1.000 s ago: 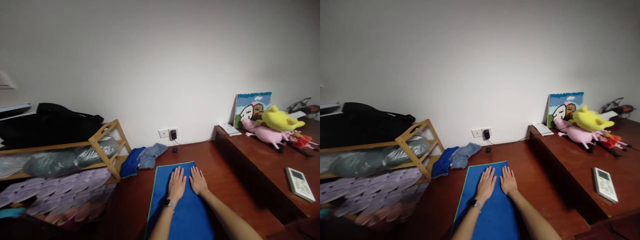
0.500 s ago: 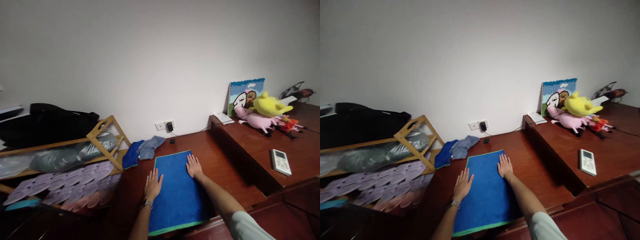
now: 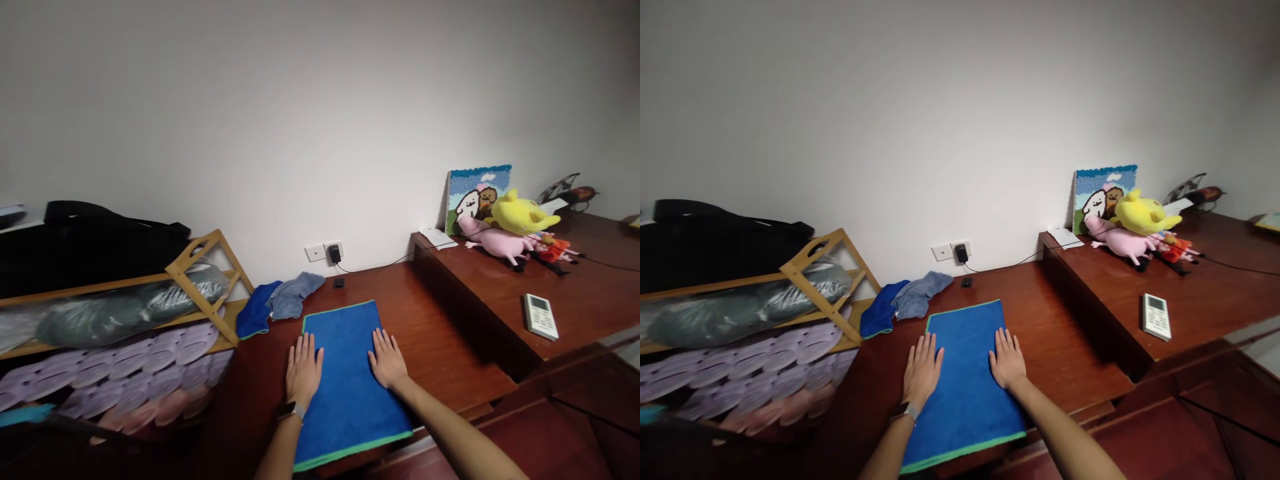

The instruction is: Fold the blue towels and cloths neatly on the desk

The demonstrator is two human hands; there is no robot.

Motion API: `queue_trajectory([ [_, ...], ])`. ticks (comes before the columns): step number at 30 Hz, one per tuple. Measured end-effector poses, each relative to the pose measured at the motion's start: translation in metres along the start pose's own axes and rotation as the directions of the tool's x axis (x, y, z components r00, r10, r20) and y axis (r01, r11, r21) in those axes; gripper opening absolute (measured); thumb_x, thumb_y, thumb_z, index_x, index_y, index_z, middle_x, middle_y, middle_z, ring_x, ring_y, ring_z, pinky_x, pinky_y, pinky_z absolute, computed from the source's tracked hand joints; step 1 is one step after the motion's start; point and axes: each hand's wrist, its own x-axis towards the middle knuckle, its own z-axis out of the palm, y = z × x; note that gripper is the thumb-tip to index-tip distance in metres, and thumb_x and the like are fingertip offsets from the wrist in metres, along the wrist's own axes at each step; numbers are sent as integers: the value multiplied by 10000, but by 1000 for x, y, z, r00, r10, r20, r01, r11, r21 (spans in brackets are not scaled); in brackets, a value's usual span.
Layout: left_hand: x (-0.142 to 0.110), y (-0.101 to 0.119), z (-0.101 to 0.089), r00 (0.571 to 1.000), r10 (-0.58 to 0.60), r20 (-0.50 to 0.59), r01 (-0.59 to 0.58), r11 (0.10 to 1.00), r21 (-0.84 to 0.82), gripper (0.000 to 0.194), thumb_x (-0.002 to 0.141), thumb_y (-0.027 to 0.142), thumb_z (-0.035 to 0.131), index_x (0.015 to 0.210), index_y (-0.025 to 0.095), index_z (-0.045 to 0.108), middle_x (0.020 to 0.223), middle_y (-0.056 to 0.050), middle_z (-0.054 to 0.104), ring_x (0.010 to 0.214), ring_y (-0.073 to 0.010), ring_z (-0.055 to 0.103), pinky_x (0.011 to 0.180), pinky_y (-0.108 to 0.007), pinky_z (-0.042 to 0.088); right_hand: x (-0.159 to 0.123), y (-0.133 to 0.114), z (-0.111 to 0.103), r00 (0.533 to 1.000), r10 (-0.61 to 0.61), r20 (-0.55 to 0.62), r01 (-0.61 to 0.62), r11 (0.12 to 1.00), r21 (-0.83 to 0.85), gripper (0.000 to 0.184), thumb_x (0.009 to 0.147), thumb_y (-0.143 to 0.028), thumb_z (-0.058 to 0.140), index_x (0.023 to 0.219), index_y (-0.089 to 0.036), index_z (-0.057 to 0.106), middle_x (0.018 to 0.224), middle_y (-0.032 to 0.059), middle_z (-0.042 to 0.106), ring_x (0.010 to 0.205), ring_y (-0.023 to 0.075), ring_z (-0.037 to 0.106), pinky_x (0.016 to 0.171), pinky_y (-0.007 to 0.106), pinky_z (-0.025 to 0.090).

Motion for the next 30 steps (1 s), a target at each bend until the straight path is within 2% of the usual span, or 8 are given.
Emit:
queue_trajectory([
  [5,-8,99,4,962,266,55,-252,950,-186,641,1072,504,185,1626,199,292,1697,-49,293,1576,-221,247,1290,-449,245,4,2,2,999,-29,-18,29,1000,-1,685,1050,-449,152,1652,-123,167,1723,57,109,1604,233,34,1292,445,15],
  [7,-7,131,7,945,296,140,-262,940,-218,647,1070,511,168,1615,200,323,1686,-56,316,1571,-226,261,1291,-461,244,4,2,3,999,-50,9,50,999,-15,661,1043,-403,171,1651,-145,185,1723,51,111,1604,237,37,1290,458,34],
  [9,-4,145,6,942,258,213,-212,952,-219,671,1066,523,150,1605,176,348,1675,-78,331,1569,-237,265,1292,-474,238,4,1,2,999,-39,33,40,999,-32,656,1034,-367,175,1650,-141,184,1724,47,103,1603,236,41,1289,457,48],
  [12,-7,122,-3,944,196,264,-145,969,-201,707,1054,568,162,1608,165,335,1681,-81,304,1574,-244,243,1297,-479,222,2,-3,-2,999,11,35,-9,999,-48,680,1037,-405,154,1649,-109,150,1725,46,90,1603,224,45,1291,434,44],
  [17,-52,24,-13,966,-21,256,46,994,-94,802,1030,647,145,1618,121,283,1692,-97,243,1576,-257,228,1297,-488,213,0,-6,-2,999,33,37,-32,999,-41,703,1038,-462,146,1654,-122,135,1727,26,86,1603,207,47,1290,416,14],
  [20,-81,-13,-12,972,-69,224,86,994,-64,841,1015,684,150,1625,115,258,1697,-89,224,1579,-257,217,1291,-479,233,2,-6,-3,999,35,39,-34,999,-39,709,1037,-471,149,1654,-122,137,1728,26,99,1603,203,45,1288,412,6],
  [25,-92,-10,-23,969,-76,234,88,995,-43,851,1016,675,120,1619,94,275,1697,-99,227,1583,-257,198,1295,-458,216,-10,-13,-12,995,84,59,-81,995,-57,706,1038,-454,154,1653,-109,154,1731,36,106,1602,222,68,1284,413,31],
  [30,-89,-3,-27,974,-73,216,85,995,-47,842,1018,672,129,1615,101,294,1694,-107,231,1582,-252,203,1295,-461,217,-54,-12,2,997,79,6,-78,996,-32,720,1044,-518,156,1656,-140,170,1726,32,128,1601,235,90,1287,434,53],
])
